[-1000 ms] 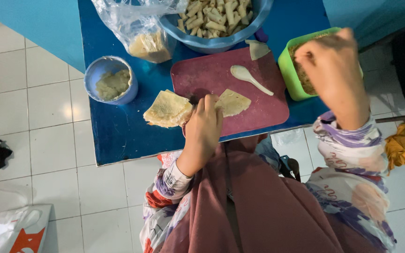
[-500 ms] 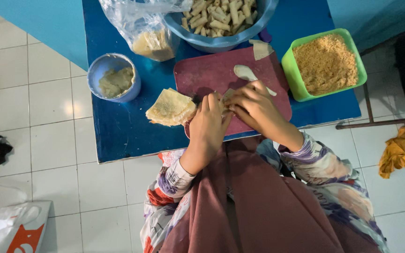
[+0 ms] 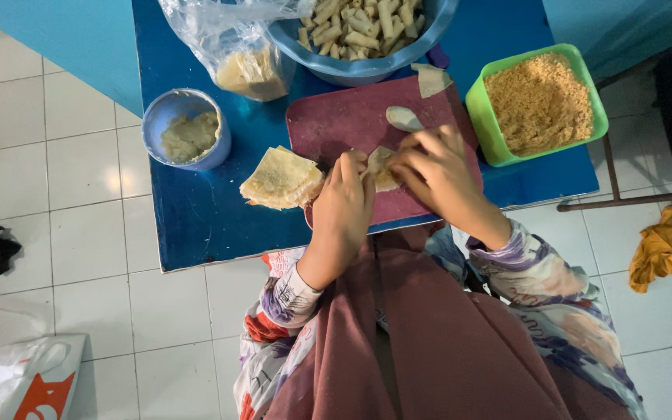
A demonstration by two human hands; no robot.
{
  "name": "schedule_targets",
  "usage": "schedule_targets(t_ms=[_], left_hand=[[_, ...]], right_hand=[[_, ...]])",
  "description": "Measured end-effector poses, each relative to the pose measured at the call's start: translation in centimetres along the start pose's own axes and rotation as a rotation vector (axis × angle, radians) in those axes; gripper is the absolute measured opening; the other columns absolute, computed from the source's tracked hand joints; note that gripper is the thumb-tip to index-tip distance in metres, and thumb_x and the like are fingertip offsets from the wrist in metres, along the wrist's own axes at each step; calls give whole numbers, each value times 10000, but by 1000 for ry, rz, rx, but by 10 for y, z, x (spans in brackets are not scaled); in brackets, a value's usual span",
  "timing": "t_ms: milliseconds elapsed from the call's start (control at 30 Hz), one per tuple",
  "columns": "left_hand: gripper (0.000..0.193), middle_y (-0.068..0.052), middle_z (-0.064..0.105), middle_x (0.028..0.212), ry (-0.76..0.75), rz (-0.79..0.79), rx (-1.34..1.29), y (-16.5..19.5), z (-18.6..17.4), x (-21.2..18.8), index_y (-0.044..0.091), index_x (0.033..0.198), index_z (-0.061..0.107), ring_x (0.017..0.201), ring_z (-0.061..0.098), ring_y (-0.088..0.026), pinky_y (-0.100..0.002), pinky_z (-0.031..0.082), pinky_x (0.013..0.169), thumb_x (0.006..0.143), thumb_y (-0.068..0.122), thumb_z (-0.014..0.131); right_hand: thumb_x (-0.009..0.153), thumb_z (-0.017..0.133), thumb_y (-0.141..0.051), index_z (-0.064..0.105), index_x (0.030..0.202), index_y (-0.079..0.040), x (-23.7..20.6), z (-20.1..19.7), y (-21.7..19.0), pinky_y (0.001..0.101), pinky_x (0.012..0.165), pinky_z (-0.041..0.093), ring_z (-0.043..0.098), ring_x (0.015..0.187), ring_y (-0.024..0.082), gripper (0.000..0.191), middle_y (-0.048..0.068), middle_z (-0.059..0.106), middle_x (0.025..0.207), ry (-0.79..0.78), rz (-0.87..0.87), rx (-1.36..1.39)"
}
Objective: The person sits at a table and wraps pieces of dough in triangular pastry wrappers, folding the wrappers around the dough by hand on a cutting board. The finished wrapped rolls are placed into a large bowl that gradually fills with similar rolls.
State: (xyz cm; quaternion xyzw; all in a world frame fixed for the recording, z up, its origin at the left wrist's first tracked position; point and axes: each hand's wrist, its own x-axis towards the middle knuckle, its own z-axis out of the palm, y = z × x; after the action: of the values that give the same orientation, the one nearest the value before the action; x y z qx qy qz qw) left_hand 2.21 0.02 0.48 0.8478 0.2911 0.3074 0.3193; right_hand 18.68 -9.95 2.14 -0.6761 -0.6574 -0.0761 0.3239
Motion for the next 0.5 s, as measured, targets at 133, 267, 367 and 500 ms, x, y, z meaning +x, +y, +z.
schedule_targets(t_ms=[133, 267, 367, 500], left_hand=[[211, -174, 676, 1063, -9, -8, -72, 3, 1, 1, 36, 1140, 504, 934, 692, -390, -457, 563, 722, 1008, 145, 627], [167, -160, 682, 1048, -12, 5, -58, 5, 4, 1, 52, 1142, 521, 934, 680, -392, -466, 554, 728, 1021, 119, 615], [144, -125, 675, 1020, 9, 56, 24, 5, 7, 0, 76, 1134, 539, 943, 683, -357, -450, 562, 734, 1011, 99, 611], [194, -105, 654, 991, 28, 123, 99, 6, 9, -2, 78, 1115, 550, 939, 671, -324, -429, 567, 703, 954, 111, 653]], right_hand=[[888, 789, -135, 715, 1081, -65, -2, -16, -2, 456, 883, 441, 533, 1008, 344, 218, 108, 618, 1055, -26, 100, -81], [901, 773, -111, 685, 1024, -40, -2, -18, -2, 458, 847, 445, 536, 960, 355, 167, 128, 610, 1003, -81, 152, -35], [892, 762, -88, 663, 977, -43, 1, -15, -1, 459, 832, 442, 548, 938, 356, 139, 120, 618, 969, -71, 146, -15], [878, 768, -85, 641, 982, -30, 4, -14, -1, 451, 793, 439, 572, 889, 342, 173, 111, 655, 927, -80, 159, 59]])
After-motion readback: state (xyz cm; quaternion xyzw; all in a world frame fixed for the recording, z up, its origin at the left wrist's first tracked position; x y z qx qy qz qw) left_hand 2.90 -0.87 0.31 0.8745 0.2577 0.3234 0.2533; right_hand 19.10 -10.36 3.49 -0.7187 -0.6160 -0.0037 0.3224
